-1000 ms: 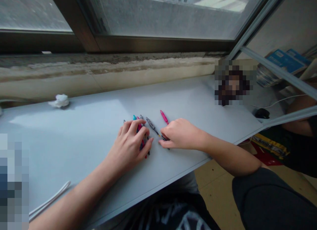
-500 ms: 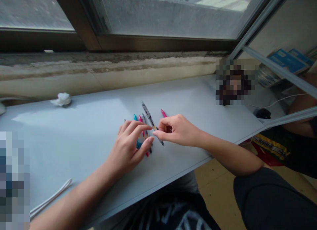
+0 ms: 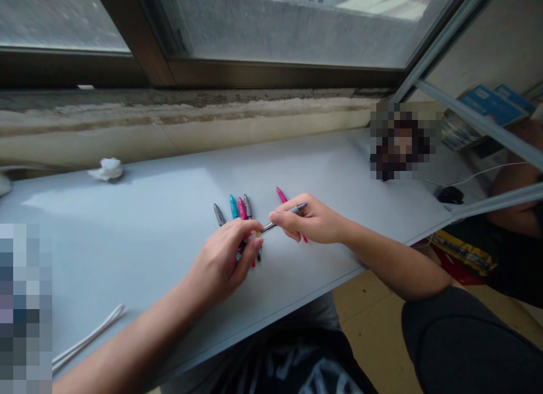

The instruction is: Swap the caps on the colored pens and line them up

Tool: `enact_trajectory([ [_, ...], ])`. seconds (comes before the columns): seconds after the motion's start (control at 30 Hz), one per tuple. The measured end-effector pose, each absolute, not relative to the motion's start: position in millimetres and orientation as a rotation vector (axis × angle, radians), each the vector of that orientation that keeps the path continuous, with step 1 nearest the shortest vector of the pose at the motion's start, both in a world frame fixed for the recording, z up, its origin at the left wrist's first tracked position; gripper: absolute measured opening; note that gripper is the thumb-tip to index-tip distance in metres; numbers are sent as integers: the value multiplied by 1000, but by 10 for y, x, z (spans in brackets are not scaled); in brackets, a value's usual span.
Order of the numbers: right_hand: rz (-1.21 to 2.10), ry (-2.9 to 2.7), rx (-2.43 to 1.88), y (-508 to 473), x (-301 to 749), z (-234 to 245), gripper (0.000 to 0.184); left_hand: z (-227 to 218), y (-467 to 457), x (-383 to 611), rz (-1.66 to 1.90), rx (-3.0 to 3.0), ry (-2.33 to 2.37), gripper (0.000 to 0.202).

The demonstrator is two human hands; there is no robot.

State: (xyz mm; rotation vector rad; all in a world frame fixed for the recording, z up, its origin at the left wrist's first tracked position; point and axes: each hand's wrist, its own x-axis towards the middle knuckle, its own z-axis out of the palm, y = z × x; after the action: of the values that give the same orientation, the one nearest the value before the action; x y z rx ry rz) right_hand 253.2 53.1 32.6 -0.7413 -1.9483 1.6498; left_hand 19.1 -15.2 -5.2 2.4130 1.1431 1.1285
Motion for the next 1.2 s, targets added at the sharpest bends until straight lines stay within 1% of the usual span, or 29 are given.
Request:
enact_trajectory([
  [0.1,1690,-1851,-732,538,2506,254,72,-73,-136,186,1098,2497,1104,18],
  [0.2,1697,-1866,-739,539,2513,232,70,-85,-126,183,1037,2463,1133,26],
  [0.33,1597,-2095,-582,563,2576,302,54,-58,-135,163,960,2330,1056,39],
  [0.43,1463,-2203,-567,615,2624,355,37,-22,-129,132,955,2282,1045,41],
  [0.47,1423,-2204,-605,637,2638,367,36,-12,-121,119,964,2288,1067,41],
  [0.63,1325,-2219,-788,737,2700,385,45,-6,-59,74,1003,2347,1162,38],
  [0.73,1259,-2183,-799,759,2717,383,30,-29,-26,64,1013,2361,1201,37],
  [0.8,1241,-2159,-793,762,2722,385,37,-42,-9,57,1003,2379,1231,36],
  [0.83,1244,-2166,-807,762,2723,388,36,-47,-2,53,997,2389,1240,37],
  [0.93,1230,-2229,-873,766,2722,395,33,-59,16,40,976,2410,1255,39],
  [1.0,1207,-2229,-860,770,2720,394,26,-63,24,34,973,2410,1263,40],
  [1.03,1197,-2213,-843,772,2720,392,29,-64,28,32,971,2407,1271,40],
  [1.07,1195,-2196,-830,774,2720,389,36,-65,30,32,967,2404,1278,41],
  [1.1,1206,-2182,-830,777,2721,386,38,-64,32,33,964,2398,1288,41],
  [1.17,1232,-2177,-868,783,2727,377,34,-63,33,39,959,2386,1300,42],
  [1.2,1234,-2184,-890,787,2731,373,37,-63,33,43,955,2379,1303,42],
])
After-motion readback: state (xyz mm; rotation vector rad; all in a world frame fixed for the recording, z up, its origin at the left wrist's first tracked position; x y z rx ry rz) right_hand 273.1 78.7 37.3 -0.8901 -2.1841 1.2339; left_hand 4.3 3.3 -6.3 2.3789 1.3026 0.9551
